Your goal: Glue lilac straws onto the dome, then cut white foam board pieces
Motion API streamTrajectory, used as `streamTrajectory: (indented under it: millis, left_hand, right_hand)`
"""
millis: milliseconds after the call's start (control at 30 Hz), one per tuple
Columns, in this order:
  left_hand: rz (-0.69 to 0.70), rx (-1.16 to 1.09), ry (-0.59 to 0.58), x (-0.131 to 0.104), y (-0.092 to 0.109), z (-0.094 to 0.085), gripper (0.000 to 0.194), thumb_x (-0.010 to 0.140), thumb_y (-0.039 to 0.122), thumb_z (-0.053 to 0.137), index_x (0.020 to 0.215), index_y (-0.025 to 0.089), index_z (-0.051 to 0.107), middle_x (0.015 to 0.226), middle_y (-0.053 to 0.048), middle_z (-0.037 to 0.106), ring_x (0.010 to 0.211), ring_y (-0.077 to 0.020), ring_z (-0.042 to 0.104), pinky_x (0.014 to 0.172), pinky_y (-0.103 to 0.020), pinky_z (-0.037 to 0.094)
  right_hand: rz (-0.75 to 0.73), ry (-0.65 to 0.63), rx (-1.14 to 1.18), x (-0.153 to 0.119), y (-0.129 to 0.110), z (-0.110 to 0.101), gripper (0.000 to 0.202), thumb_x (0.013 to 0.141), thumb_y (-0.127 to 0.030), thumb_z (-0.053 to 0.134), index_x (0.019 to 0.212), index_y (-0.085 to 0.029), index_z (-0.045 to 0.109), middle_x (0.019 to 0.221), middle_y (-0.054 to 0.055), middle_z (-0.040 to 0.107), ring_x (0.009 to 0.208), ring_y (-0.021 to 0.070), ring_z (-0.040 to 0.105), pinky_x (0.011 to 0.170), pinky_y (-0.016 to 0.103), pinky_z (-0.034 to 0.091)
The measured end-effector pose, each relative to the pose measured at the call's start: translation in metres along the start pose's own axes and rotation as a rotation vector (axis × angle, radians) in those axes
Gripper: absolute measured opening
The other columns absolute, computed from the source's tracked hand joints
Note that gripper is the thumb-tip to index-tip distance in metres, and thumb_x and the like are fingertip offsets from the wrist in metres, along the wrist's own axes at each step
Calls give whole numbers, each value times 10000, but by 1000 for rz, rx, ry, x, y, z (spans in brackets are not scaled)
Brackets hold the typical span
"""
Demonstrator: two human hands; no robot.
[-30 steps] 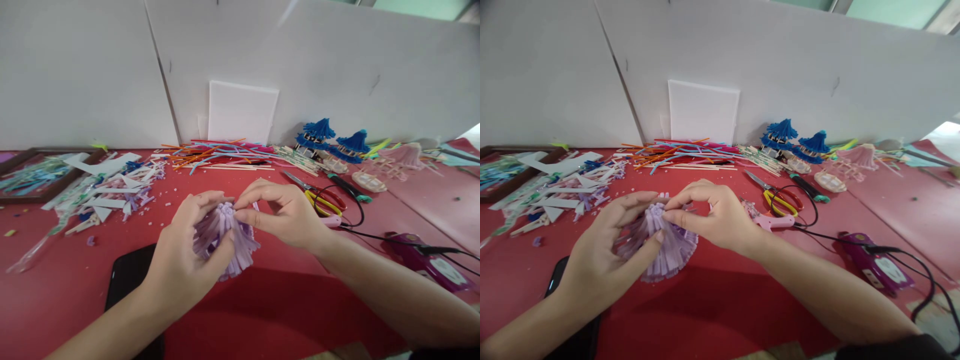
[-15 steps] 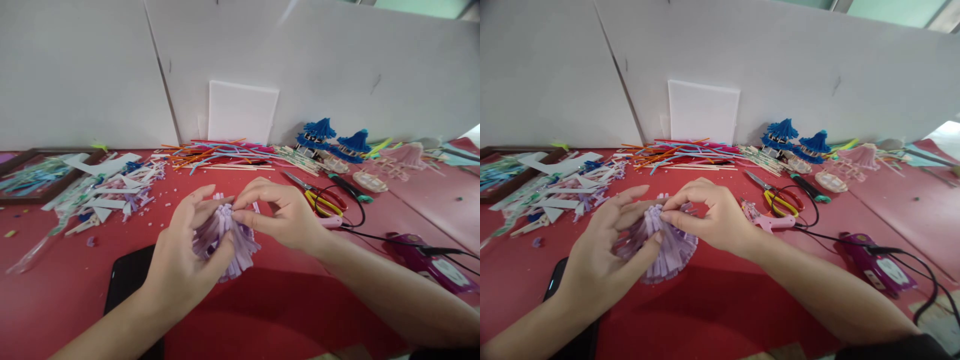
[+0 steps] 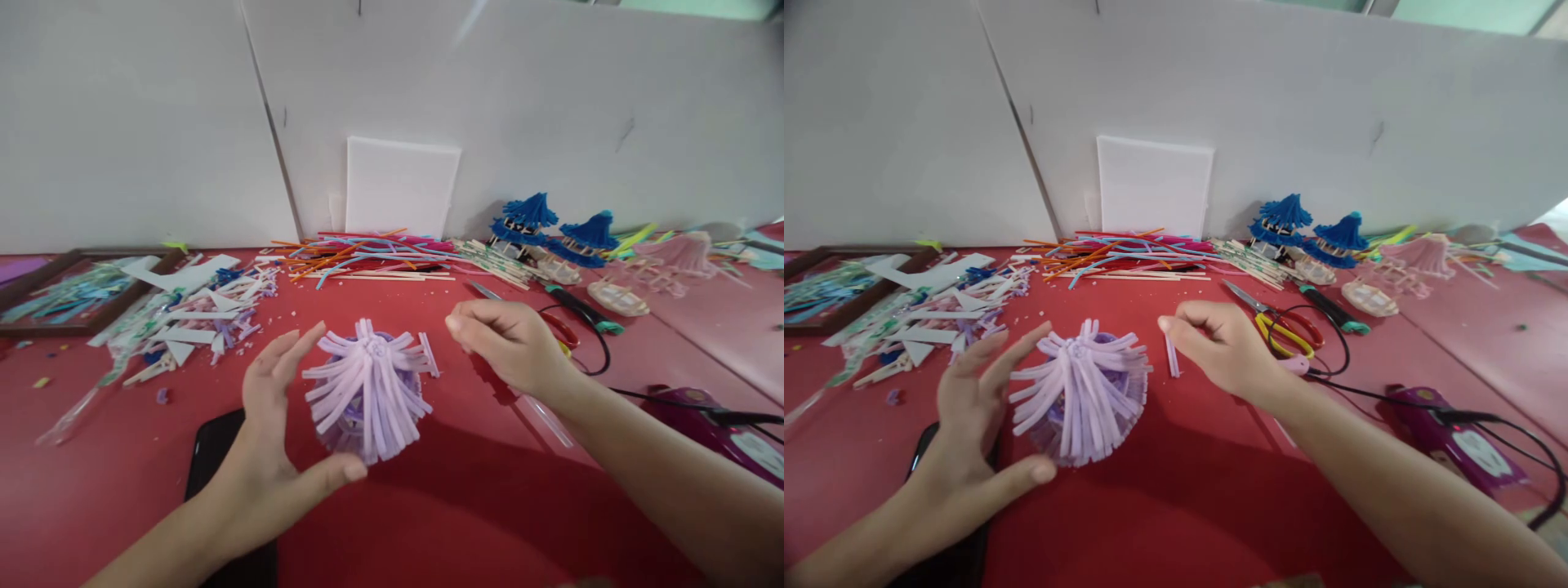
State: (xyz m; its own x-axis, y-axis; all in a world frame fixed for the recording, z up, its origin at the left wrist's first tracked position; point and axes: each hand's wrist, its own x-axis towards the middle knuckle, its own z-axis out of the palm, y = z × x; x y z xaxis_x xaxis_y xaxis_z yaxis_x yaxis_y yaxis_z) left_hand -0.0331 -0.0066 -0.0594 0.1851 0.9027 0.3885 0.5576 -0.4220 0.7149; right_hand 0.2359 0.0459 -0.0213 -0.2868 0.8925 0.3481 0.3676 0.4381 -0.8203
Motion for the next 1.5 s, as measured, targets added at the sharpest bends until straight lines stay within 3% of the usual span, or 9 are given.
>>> streamTrajectory:
  millis: [100,200,367,700,833,1000,1167,1367,1500]
  left_hand:
    - [-49,-151,-100,-3,-4,7,899,751,378,703,1404,339,87,1412,-147,373,1365,-316,332,1040,-554,373]
    - [-73,-257,-102,6,3,11,814,756,295,670,1358,297,121,1257,-134,531,1272,-276,473,1004,-495,433]
    - [-176,-453,-94,30,8,12,832,698,254,682,1330,251,140,1025,-64,654,910,-233,691,784,-395,569]
    - [-406,-595,83,61,16,13,840,615,293,822,1184,271,205,809,35,652,811,-243,710,725,-393,589]
    - [-411,-641,134,69,21,13,925,520,270,880,1157,260,209,768,38,640,776,-251,708,706,-388,582]
    - [-373,-697,194,74,29,19,925,539,295,872,1181,251,208,881,-12,647,757,-210,692,726,-363,565]
    - [-311,-727,262,76,40,24,929,539,287,875,1205,245,229,952,-7,616,812,-178,676,728,-299,554]
    - [-295,-866,167,81,40,19,929,561,211,858,1233,251,219,863,31,646,732,-144,674,668,-249,552]
    - [-288,-934,94,88,31,9,998,553,203,842,1303,278,188,868,40,663,763,-144,674,677,-237,542]
  right_hand:
    - [2,-62,13,-4,4,5,230,878,-356,569,718,-192,557,659,-6,546,583,116,497,522,253,401]
    - [9,-41,36,-4,9,8,129,866,-322,591,904,-199,600,835,27,628,722,141,578,620,262,470]
    - [39,40,75,-1,13,9,98,852,-291,594,893,-203,602,815,17,617,740,137,577,664,263,481]
    - [124,116,174,0,11,10,118,818,-305,600,843,-191,614,757,15,640,708,135,614,675,263,506]
    - [155,72,159,-3,11,16,163,828,-353,596,853,-196,631,788,25,658,731,145,621,679,267,502]
    - [123,-78,60,-11,9,32,208,802,-392,653,849,-190,640,781,19,653,673,140,577,610,270,468]
    - [77,37,-56,-10,9,40,179,802,-355,638,815,-177,626,752,19,614,654,136,556,580,262,444]
    - [5,82,106,-9,10,38,160,800,-329,633,745,-180,643,769,22,575,631,118,545,564,255,452]
    - [113,137,242,-10,5,40,220,760,-374,681,813,-192,568,683,-20,536,535,98,500,487,237,419]
